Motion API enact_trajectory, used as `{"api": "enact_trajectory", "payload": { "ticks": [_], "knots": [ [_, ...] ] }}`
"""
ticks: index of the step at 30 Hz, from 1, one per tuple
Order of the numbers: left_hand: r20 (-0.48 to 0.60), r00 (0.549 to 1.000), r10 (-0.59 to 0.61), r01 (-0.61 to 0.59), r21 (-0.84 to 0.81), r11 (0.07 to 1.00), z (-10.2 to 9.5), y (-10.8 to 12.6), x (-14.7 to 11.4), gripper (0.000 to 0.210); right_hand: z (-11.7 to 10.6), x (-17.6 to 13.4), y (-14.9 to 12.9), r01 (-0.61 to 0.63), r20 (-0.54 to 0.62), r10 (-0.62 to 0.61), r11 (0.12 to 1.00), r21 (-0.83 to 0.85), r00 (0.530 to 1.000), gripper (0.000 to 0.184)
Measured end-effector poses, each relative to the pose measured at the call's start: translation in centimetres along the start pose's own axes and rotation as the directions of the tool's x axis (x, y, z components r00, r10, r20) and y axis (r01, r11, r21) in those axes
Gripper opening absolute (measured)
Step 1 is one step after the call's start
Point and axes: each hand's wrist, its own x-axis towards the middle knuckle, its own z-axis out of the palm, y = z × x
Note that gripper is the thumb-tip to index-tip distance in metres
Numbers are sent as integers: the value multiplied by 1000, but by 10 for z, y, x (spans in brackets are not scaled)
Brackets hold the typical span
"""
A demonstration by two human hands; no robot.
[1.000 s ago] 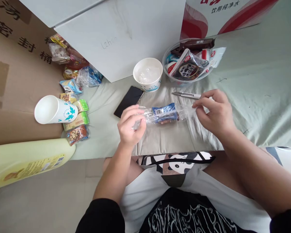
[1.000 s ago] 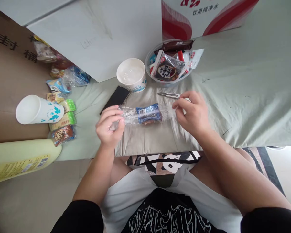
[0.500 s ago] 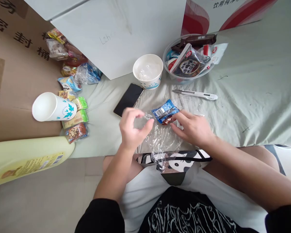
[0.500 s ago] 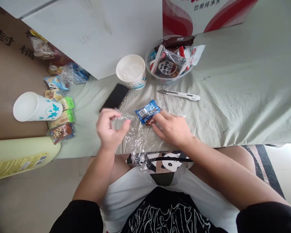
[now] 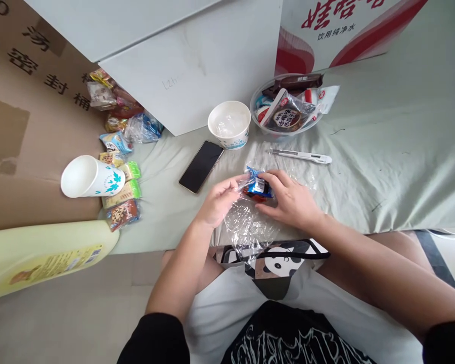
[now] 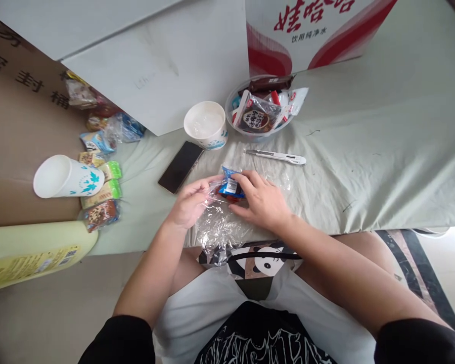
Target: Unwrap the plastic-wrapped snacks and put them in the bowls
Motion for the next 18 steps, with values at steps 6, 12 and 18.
{"api": "enact_trajectory", "payload": {
  "ticks": [6,12,18],
  "knots": [
    [-4,990,-141,125,-434,892,4,5,8,34,3,2,10,-92,-81,113,970,226,990,78],
    [-100,971,-218,127,-558,820,1,1,15,30,0,7,26,-153,-34,188,881,448,982,62],
    [66,969,-239,223,-655,722,12,-3,16,34,-4,9,18,-197,77,183,854,482,980,62]
  ]
}}
